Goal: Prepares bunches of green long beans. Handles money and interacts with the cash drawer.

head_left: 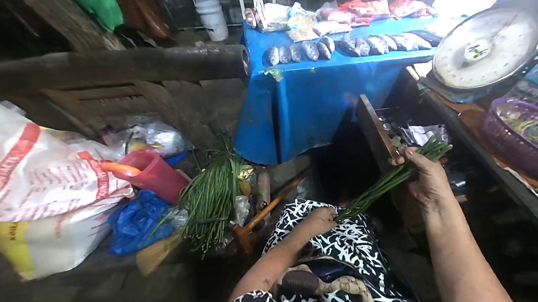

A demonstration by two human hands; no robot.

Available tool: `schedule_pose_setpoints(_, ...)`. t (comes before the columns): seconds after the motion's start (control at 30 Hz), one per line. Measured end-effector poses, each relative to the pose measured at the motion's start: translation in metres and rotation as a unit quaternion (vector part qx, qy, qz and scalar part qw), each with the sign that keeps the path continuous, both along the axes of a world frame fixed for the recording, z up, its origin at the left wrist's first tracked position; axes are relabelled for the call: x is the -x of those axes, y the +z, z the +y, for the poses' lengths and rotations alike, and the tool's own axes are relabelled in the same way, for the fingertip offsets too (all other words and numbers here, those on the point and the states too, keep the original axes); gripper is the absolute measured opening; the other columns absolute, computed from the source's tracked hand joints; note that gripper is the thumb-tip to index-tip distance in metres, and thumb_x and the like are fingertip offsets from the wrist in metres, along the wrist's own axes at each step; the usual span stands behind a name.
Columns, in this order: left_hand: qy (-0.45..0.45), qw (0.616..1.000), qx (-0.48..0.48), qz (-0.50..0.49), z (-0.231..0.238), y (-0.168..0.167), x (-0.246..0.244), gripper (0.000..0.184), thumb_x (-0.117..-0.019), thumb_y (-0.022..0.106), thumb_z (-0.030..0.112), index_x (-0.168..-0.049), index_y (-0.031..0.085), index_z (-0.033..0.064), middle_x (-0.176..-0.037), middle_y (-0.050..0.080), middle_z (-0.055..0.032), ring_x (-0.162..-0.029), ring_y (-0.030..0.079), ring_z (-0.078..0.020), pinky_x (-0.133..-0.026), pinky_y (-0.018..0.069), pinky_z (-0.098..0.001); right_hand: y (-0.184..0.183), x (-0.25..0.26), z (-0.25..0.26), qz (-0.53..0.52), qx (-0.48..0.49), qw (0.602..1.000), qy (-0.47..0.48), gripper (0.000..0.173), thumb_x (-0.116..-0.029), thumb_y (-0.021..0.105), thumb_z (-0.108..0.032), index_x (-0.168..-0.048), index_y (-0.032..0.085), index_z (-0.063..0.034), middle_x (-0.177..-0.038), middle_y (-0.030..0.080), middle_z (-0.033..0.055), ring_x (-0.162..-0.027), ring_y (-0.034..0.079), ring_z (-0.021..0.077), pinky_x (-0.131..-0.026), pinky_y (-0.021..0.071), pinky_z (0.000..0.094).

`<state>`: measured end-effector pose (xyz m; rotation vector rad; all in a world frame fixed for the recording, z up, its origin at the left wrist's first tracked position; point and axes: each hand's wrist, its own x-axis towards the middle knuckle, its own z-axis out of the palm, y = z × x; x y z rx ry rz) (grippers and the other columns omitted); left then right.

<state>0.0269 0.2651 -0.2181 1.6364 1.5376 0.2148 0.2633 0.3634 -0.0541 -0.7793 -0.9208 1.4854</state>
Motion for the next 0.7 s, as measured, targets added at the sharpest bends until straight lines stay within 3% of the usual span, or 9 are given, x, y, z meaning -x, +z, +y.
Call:
schedule_pose_setpoints(0.23,-0.003,1.000,0.002,0.004,0.0005,-0.0026,-0.0001,0.033,-0.0988,0.066,0.019,-0.125,0.063,-0.0008,-0.106,0.069,-0.0192,-0.100,0.067,-0.0337,-0.094,0.0515,-0.0555,-0.0017,-0.0013,0.0018,0.005,0.004,1.000,0.007,0.007,-0.1015,0.050,-0.004,-0.101,0.056,-0.0025,-0.077,0.069,0.0079,-0.072,0.071,0.0195,-0.078,0.0624,0.0374)
schedule_pose_setpoints(0.7,-0.003,1.000,0.001,0.001,0.0013,-0.0034,0.0006,0.034,-0.0987,0.066,0.019,-0.127,0.063,-0.0001,-0.109,0.070,-0.0193,-0.103,0.067,-0.0332,-0.096,0.0515,-0.0551,-0.0012,-0.0010,0.0007,0.004,0.000,1.000,0.008,0.007,-0.1006,0.051,-0.004,-0.099,0.058,-0.0028,-0.077,0.069,0.0074,-0.072,0.070,0.0189,-0.079,0.0619,0.0371)
